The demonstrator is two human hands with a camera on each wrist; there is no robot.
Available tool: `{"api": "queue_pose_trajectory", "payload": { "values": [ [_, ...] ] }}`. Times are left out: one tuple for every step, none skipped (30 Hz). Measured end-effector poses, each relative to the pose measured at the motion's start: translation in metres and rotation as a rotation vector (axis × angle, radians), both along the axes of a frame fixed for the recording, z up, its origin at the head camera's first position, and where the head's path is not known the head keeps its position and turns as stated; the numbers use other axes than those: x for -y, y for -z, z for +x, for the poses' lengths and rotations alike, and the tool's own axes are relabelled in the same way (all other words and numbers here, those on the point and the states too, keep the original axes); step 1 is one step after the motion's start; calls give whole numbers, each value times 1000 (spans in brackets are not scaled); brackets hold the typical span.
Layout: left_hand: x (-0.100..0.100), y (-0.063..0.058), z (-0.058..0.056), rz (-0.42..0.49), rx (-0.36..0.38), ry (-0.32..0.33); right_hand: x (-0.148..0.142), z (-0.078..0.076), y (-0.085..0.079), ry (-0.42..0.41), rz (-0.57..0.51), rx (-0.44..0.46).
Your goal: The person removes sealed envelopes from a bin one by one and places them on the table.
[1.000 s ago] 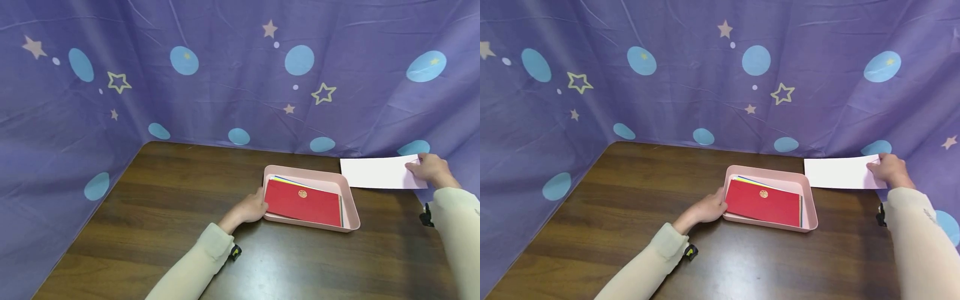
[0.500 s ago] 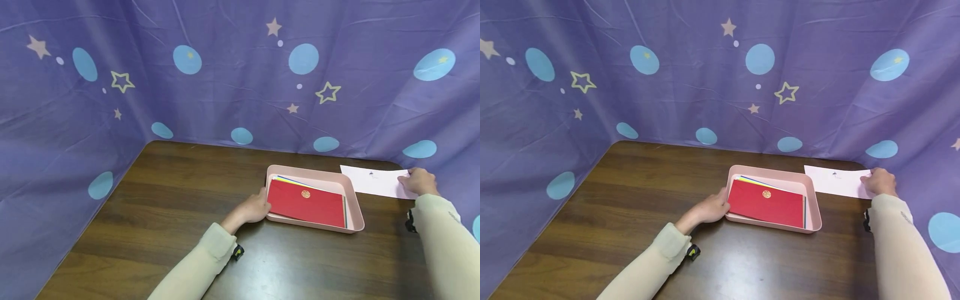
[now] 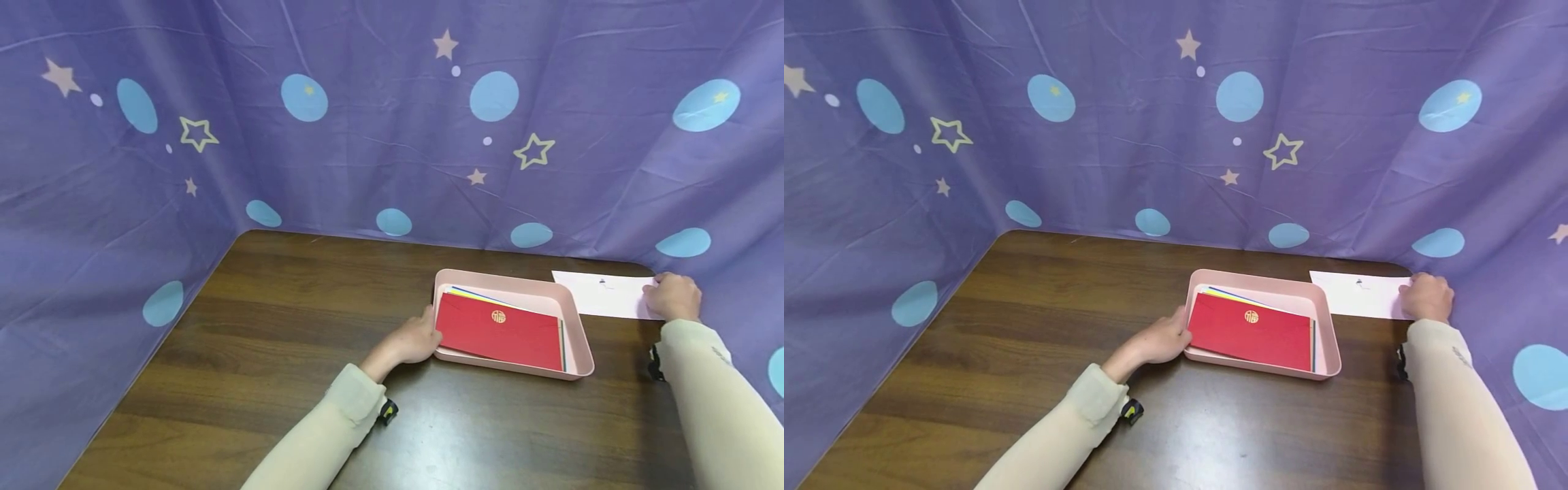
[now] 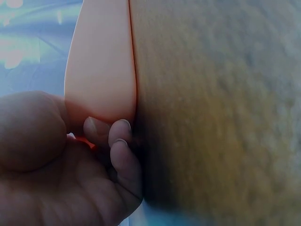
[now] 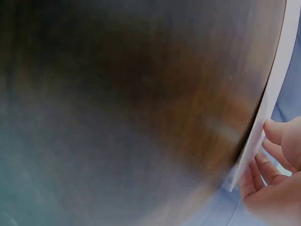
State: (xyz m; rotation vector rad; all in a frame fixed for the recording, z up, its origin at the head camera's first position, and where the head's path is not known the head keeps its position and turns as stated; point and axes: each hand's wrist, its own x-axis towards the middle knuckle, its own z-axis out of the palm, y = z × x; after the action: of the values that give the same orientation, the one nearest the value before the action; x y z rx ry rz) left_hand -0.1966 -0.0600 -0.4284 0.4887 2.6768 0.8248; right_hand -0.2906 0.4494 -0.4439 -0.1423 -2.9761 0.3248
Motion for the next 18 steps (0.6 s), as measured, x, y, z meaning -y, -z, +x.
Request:
{"api": "queue_pose_trajectory", "payload": {
  "values": [
    [0, 0, 0, 1, 1, -1, 1, 0, 0, -3, -1, 0],
    [0, 0, 0, 4, 5, -4, 1, 0, 0, -6, -4, -2],
    [0, 0, 0, 4, 7, -8, 3, 0, 0, -8, -11, 0],
    [0, 0, 0, 2, 13, -11, 4, 0, 0, -9, -16, 8],
    [0, 0, 0, 1, 15, -13, 5, 0, -1, -8, -19, 18],
    [-1, 0, 1, 0, 15, -15, 7, -1, -2, -5, -23, 29],
    [-1, 0, 1, 0, 14, -17, 10, -1, -3, -5, -27, 47],
    [-1, 0, 1, 0, 15, -18, 12, -2, -5, -11, -26, 71],
    [-1, 0, 1, 0, 14, -19, 15, -2, -8, -26, -19, 99],
    [-1, 0, 1, 1, 15, -18, 18, -3, -10, -41, -17, 140],
    [-1, 0, 0, 3, 12, -17, 20, -3, -12, -64, -5, 180],
    [-1, -1, 0, 4, 13, -18, 22, -3, -14, -90, 3, 216],
    [-1, -1, 0, 5, 16, -19, 24, -3, -15, -115, 10, 251],
    [-1, -1, 0, 5, 19, -20, 25, -3, -15, -136, 17, 278],
    [-1, -1, 0, 7, 21, -21, 27, -3, -15, -149, 23, 300],
    [-1, -1, 0, 8, 23, -22, 27, -3, -15, -154, 21, 317],
    [-1, -1, 0, 7, 24, -23, 28, -3, -15, -158, 24, 321],
    [-1, 0, 0, 7, 28, -25, 28, -3, -14, -155, 17, 324]
  ]
}}
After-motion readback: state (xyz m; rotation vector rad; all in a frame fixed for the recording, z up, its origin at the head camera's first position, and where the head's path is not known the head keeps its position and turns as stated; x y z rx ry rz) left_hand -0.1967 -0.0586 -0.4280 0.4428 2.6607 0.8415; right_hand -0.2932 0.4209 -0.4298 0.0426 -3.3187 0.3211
